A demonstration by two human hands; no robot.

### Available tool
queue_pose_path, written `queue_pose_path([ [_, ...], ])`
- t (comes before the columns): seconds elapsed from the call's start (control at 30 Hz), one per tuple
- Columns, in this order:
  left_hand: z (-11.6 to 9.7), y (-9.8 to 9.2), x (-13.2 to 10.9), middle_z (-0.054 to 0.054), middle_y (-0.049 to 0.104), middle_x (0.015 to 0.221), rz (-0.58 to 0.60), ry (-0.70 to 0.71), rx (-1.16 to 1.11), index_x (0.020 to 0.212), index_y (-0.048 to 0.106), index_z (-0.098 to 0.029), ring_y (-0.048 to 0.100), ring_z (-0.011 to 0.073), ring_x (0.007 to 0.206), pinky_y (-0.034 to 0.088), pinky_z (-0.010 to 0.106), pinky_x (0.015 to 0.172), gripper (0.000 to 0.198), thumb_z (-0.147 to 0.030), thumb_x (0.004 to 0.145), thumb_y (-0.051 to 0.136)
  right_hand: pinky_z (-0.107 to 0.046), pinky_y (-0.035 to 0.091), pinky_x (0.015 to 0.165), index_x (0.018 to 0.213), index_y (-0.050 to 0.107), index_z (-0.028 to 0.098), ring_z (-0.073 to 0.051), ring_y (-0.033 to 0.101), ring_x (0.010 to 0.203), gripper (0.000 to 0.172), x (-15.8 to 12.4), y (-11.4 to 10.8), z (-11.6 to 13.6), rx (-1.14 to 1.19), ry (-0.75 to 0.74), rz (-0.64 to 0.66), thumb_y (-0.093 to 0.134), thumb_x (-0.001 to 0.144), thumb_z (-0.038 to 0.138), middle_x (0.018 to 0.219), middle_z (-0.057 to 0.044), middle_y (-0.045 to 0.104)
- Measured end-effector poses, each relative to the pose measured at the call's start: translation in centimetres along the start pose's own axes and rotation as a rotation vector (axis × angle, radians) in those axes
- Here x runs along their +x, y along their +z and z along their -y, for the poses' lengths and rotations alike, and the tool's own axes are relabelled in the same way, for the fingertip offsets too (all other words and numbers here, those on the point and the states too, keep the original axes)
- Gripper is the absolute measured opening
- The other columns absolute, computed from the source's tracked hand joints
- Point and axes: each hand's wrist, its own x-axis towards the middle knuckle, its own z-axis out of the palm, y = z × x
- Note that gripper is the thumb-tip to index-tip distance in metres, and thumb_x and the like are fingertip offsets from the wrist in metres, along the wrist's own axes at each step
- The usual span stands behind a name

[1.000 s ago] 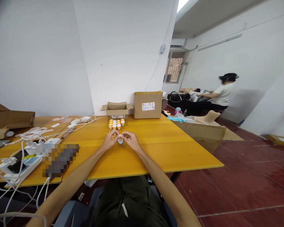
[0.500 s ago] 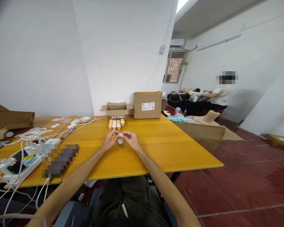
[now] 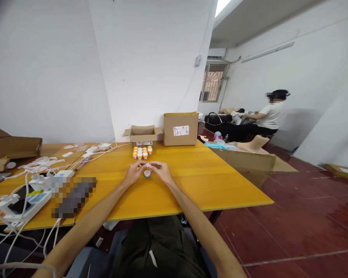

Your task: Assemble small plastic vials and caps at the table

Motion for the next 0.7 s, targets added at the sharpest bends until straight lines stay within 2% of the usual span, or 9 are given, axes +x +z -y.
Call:
queue_pose_path([
  [0.37, -0.49, -0.02, 0.29, 0.002, 0.068, 0.077, -0.020, -0.036, -0.087, 0.080, 0.067, -0.020, 0.057, 0.0144, 0.069, 0.045, 0.027, 0.064, 0.024, -0.042, 0.083, 0.058, -0.034, 0.053, 0.073, 0.078, 0.073, 0.022, -0.021, 0.066, 0.076, 0.028, -0.16, 0.28, 0.27, -0.049, -0.043, -0.007, 0.075, 0.063, 0.045, 0.080, -0.004, 0.073],
  [0.7, -0.93, 0.01, 0.38, 0.000, 0.063, 0.071, -0.008, -0.115, -0.265, 0.076, 0.064, -0.017, 0.054, 0.0129, 0.065, 0.043, 0.025, 0.062, 0.029, -0.046, 0.076, 0.065, -0.032, 0.053, 0.073, 0.078, 0.070, 0.021, -0.019, 0.066, 0.075, 0.030, -0.44, 0.59, 0.58, -0.104, -0.094, -0.001, 0.073, 0.066, 0.049, 0.078, -0.003, 0.072],
])
